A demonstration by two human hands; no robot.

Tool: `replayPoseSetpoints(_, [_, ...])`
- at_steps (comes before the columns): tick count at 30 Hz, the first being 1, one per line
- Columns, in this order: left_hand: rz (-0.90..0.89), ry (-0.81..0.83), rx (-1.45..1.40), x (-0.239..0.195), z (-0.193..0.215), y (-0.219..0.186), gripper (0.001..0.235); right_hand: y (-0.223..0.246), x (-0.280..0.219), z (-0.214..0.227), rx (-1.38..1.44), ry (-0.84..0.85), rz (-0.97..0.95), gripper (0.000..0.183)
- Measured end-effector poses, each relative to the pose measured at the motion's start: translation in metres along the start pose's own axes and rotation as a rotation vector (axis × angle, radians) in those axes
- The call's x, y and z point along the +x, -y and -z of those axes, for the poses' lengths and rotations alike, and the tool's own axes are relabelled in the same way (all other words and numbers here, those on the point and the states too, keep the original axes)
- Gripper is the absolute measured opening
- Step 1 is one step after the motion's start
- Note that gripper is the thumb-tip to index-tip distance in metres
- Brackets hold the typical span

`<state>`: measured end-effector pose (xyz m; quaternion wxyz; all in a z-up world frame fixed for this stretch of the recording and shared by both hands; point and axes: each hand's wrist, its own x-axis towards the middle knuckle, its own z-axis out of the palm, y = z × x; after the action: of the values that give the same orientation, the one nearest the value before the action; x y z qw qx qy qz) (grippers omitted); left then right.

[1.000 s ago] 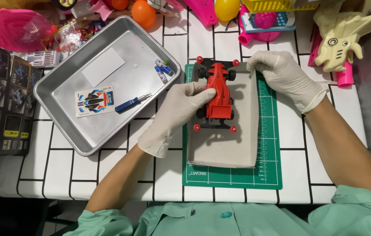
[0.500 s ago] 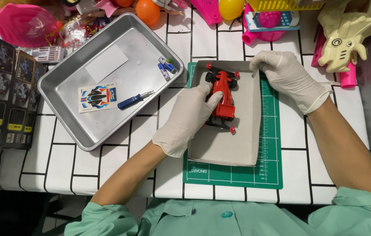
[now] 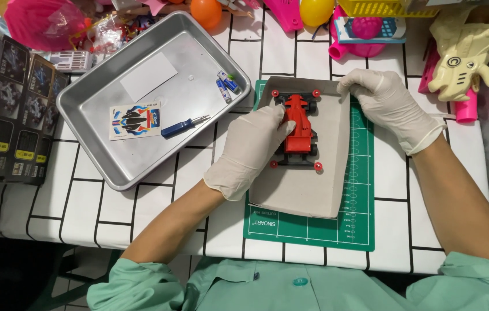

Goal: A person wearing white gloves is assembling a small red toy racing car on a green cutting mat. They use a small blue screwdriver to fasten parts and handle various small components like wheels and gears.

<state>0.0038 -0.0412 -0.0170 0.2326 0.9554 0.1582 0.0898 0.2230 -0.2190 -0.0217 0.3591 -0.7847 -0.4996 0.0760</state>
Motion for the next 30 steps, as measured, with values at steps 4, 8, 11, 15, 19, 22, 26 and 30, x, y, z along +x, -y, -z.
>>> replayPoseSetpoints(4, [-0.145, -0.318, 0.155, 0.006, -0.011, 0.009, 0.019, 0.007, 0.002, 0.011, 0.167, 0.064, 0.122, 0.028])
replayPoseSetpoints(8, [-0.152, -0.277, -0.045, 0.003, 0.048, 0.015, 0.021, 0.002, 0.002, 0.008, 0.23, 0.055, 0.15, 0.033])
replayPoseSetpoints(11, [0.002, -0.419, 0.183, 0.002, 0.074, 0.057, 0.025, 0.004, 0.0, 0.009, 0.268, 0.062, 0.138, 0.038])
replayPoseSetpoints(15, [0.414, -0.349, -0.025, -0.013, 0.124, 0.085, 0.017, 0.002, -0.001, 0.01, 0.226, 0.057, 0.139, 0.038])
replayPoseSetpoints(19, [0.675, -0.007, 0.355, -0.023, 0.152, 0.144, 0.061, -0.006, -0.001, 0.008, 0.196, 0.044, 0.099, 0.043])
replayPoseSetpoints(22, [0.704, -0.044, 0.339, -0.045, 0.146, 0.187, 0.04, 0.002, -0.003, 0.01, 0.181, 0.042, 0.081, 0.04])
replayPoseSetpoints(26, [0.82, 0.058, 0.181, -0.05, 0.153, 0.189, 0.053, 0.008, -0.003, 0.012, 0.194, 0.066, 0.097, 0.042])
replayPoseSetpoints(30, [0.824, 0.056, 0.255, -0.049, 0.148, 0.205, 0.067, 0.006, -0.003, 0.011, 0.197, 0.058, 0.108, 0.041])
